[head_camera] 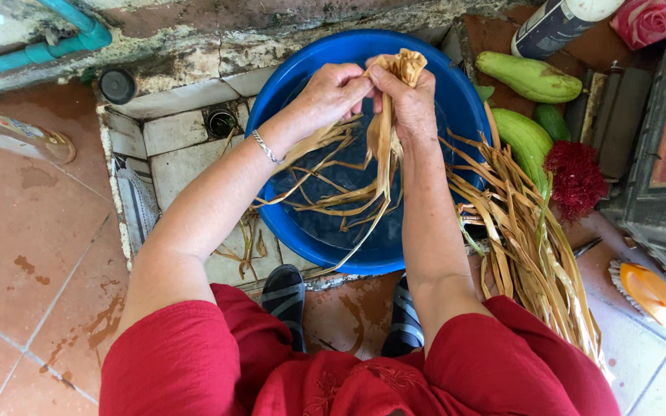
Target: The person repeatedly peels long, dried plant stalks over a blue basin of water, separating the outer layers and placing the peeled pieces into the basin. The person handles the stalks one at a time, peeling them by hand and occasionally rinsing them in the water.
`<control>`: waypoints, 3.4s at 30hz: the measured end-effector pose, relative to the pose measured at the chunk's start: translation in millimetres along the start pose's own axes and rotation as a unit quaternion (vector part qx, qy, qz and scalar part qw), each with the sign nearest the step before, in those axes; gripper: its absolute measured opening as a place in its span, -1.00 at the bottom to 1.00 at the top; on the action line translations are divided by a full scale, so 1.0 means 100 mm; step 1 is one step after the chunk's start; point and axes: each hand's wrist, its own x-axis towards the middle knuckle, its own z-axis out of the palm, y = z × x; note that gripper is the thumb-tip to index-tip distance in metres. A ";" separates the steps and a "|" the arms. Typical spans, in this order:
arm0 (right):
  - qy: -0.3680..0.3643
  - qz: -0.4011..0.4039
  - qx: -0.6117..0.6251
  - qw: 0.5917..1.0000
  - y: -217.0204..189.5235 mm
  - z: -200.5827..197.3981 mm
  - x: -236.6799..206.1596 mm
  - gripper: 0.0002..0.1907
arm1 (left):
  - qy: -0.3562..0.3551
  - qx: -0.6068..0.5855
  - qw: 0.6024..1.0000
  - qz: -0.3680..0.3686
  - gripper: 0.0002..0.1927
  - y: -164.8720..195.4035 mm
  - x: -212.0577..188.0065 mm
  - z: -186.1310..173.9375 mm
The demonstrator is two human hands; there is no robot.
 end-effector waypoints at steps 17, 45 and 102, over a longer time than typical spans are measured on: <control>-0.102 -0.402 -0.461 0.784 -0.48 0.45 -0.25 -0.63 | 0.148 0.266 0.939 0.163 -0.75 0.15 -0.71 -0.62; -0.144 -0.012 -0.188 0.971 0.10 0.43 -0.26 -0.75 | 0.169 0.163 0.967 0.102 -0.79 0.33 -0.87 -0.87; -0.005 -0.189 -0.229 0.955 -0.31 0.73 -0.29 -0.74 | 0.175 -0.173 0.962 0.121 -0.90 0.17 -0.61 -0.61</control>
